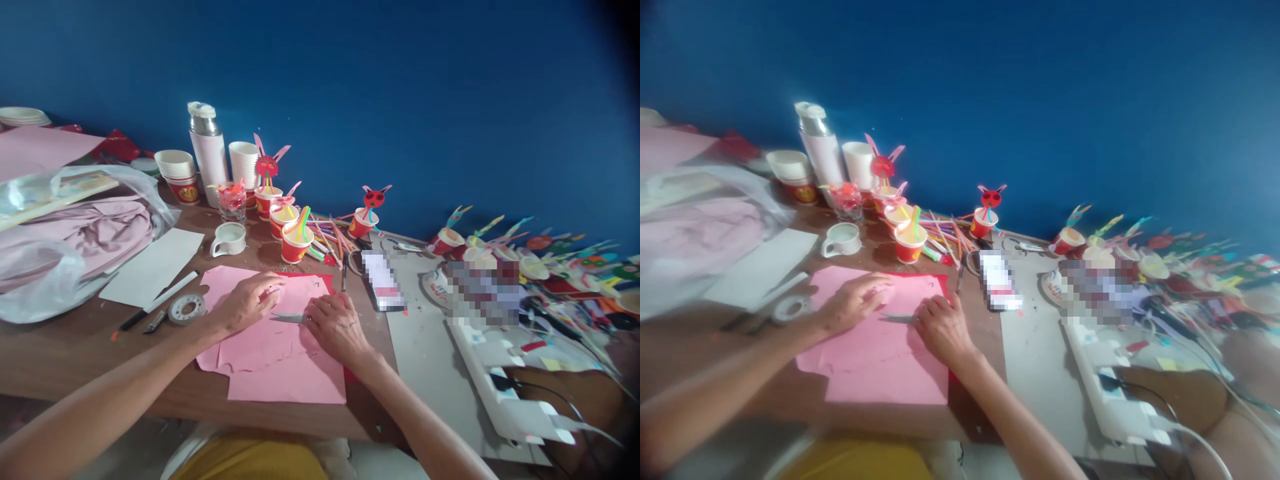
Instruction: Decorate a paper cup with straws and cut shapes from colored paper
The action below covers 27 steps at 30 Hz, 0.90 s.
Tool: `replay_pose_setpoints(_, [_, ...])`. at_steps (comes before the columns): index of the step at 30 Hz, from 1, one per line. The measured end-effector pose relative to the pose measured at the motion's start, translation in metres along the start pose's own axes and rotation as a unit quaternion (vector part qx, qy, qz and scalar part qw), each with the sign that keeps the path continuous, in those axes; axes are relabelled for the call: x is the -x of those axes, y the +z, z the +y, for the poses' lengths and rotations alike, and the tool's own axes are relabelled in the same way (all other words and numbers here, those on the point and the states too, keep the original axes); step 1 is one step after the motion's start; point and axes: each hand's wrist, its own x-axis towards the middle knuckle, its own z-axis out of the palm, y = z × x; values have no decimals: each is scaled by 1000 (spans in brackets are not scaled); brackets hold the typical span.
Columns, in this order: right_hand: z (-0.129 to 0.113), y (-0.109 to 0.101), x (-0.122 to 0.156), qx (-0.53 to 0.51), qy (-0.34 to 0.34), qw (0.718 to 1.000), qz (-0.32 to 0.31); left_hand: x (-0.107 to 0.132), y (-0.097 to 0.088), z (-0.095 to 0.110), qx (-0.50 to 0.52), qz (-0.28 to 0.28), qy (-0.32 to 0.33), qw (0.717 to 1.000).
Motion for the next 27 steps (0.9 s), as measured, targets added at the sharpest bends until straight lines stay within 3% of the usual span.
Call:
replay_pose_setpoints(6, [-7, -5, 10, -26, -17, 999, 26, 4, 6, 5, 12, -69, 29, 997])
replay_pose_setpoints(9, [10, -5, 6, -40, 9, 999, 30, 6, 6, 7, 17, -103, 51, 993])
replay_pose_setpoints(12, [38, -4, -8, -29, 76, 996, 28, 6, 5, 8, 20, -119, 66, 990])
replay_pose_setpoints(16, [65, -1, -32, -5, 139, 989, -49, 5, 6, 9, 14, -135, 83, 987])
replay_pose_setpoints(20, [72, 0, -50, -12, 137, 980, -141, 4, 6, 9, 4, -152, 98, 983])
replay_pose_setpoints(27, [82, -3, -61, -52, 128, 968, -210, 5, 8, 5, -29, -154, 117, 981])
